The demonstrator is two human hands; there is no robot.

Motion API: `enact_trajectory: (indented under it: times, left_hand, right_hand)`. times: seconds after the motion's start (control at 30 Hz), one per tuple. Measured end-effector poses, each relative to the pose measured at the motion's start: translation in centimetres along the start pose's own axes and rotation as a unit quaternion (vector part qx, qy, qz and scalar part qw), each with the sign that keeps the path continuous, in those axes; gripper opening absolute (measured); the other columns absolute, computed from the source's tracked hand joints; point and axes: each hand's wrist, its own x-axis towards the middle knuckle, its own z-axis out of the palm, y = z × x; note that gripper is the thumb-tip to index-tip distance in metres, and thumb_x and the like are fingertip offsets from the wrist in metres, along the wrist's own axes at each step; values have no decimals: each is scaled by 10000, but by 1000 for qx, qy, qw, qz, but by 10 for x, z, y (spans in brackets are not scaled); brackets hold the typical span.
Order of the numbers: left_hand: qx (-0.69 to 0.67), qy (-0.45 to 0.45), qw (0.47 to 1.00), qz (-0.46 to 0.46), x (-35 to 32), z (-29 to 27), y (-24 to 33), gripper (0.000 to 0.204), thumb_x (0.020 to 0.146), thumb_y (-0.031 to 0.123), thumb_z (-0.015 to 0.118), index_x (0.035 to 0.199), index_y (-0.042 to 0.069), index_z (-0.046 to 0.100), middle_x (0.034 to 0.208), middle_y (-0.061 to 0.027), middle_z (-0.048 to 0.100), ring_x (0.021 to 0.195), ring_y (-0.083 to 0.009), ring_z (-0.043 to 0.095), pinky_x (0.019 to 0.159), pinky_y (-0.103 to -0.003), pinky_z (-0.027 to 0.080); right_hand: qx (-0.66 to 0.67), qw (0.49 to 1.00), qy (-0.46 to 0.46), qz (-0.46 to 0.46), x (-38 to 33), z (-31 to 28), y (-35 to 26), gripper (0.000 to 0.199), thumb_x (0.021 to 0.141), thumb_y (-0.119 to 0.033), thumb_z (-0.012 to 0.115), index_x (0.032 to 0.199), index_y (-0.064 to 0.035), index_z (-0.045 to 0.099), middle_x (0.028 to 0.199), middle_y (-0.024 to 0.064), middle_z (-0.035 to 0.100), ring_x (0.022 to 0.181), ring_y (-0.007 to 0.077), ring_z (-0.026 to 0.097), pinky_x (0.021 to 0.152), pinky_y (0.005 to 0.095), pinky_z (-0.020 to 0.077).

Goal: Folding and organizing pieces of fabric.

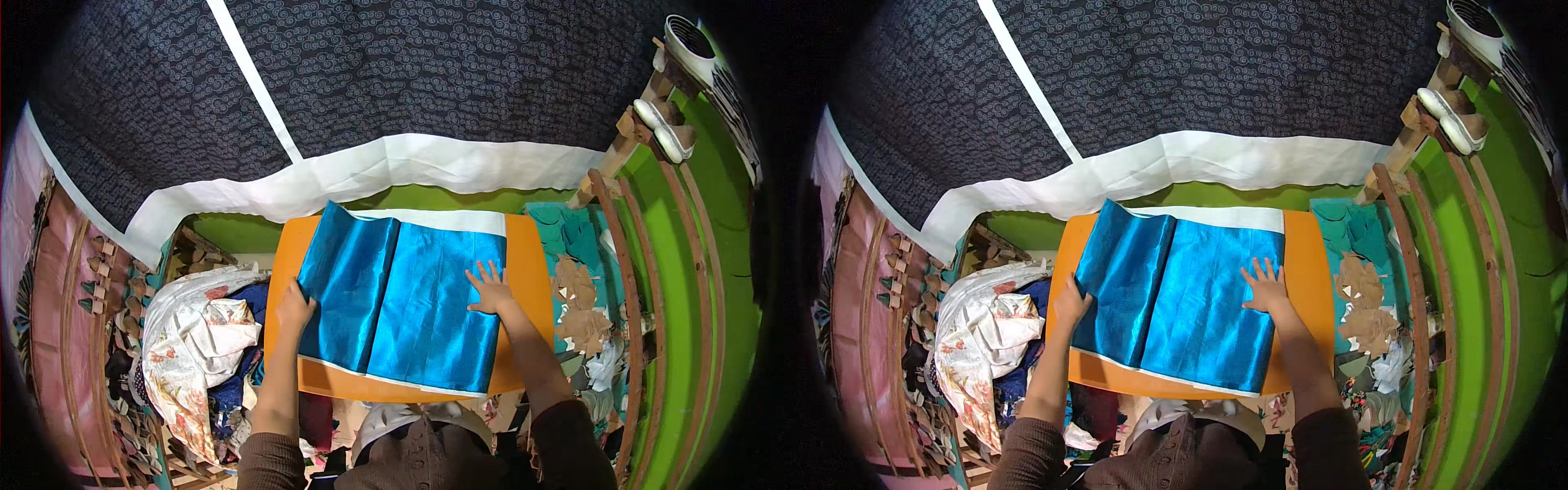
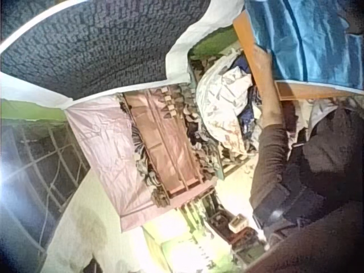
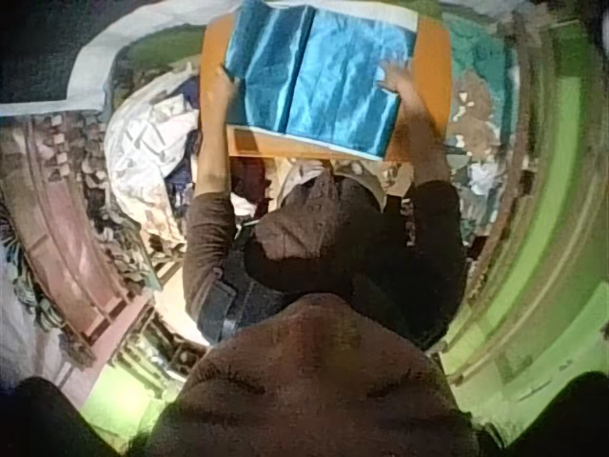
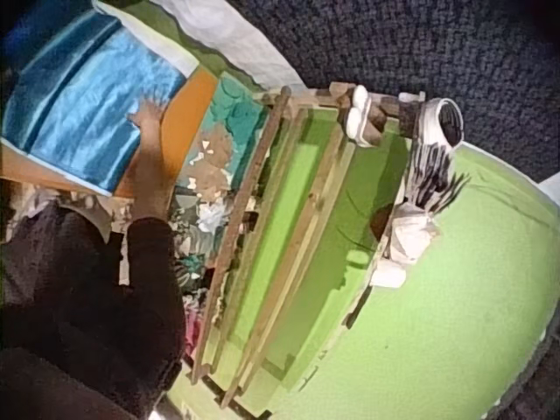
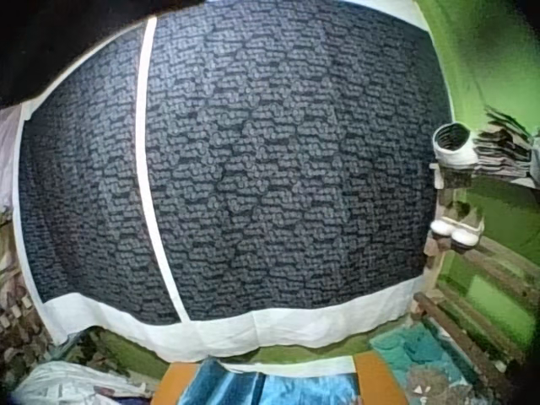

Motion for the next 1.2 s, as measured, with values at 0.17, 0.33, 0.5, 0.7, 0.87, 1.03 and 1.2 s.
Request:
enact_trajectory:
  times: [0.17,0.33,0.5,0.7,0.87,1.03,1.2]
  left_hand:
    - [-36,125,983,127,-52,20,50,743,690,383,642,1281,26,369,1247,-234,396,1155,-380,384,945,-498,317]
    - [36,-12,992,124,-99,41,85,783,677,385,667,1303,38,349,1242,-227,418,1084,-364,463,836,-446,430]
    - [-25,-105,990,91,-83,-3,81,548,719,215,608,1197,-12,465,861,-225,611,723,-330,616,608,-368,497]
    - [-496,-46,856,134,-85,-73,96,388,730,136,552,1071,-48,530,776,-161,619,670,-162,592,602,-302,456]
    - [-333,-138,913,193,-123,-60,141,487,738,251,585,1136,-15,496,938,-245,603,822,-370,601,715,-414,472]
    - [-271,-103,899,329,-137,-30,162,490,780,297,590,1163,7,494,1045,-227,571,960,-363,558,830,-397,441]
    - [-21,118,952,281,-113,0,143,528,777,354,582,1208,66,481,1303,-159,407,1209,-342,364,969,-550,265]
  right_hand:
    - [119,963,209,122,-31,52,-53,606,824,-416,505,1351,-165,341,1438,193,158,1338,363,98,996,646,56]
    - [116,942,286,131,-43,73,-73,501,872,-378,434,1315,-147,402,1416,215,205,1320,375,157,971,671,47]
    - [231,926,286,85,-40,61,-76,440,860,-290,485,1236,-63,458,1317,218,361,1260,369,286,1004,603,131]
    - [831,556,1,-22,-23,35,-131,640,855,-519,445,1294,-68,329,1242,150,450,1131,297,441,933,484,345]
    - [954,248,-118,-123,-32,-28,-155,806,771,-692,400,1323,-115,285,1255,127,452,1144,240,450,959,448,352]
    - [900,435,-19,12,-49,-10,-119,381,759,-90,613,1117,-78,482,951,93,567,849,225,544,793,360,440]
    - [889,424,39,166,-76,20,-63,501,678,47,469,1172,-42,458,1014,129,539,936,263,502,828,394,412]
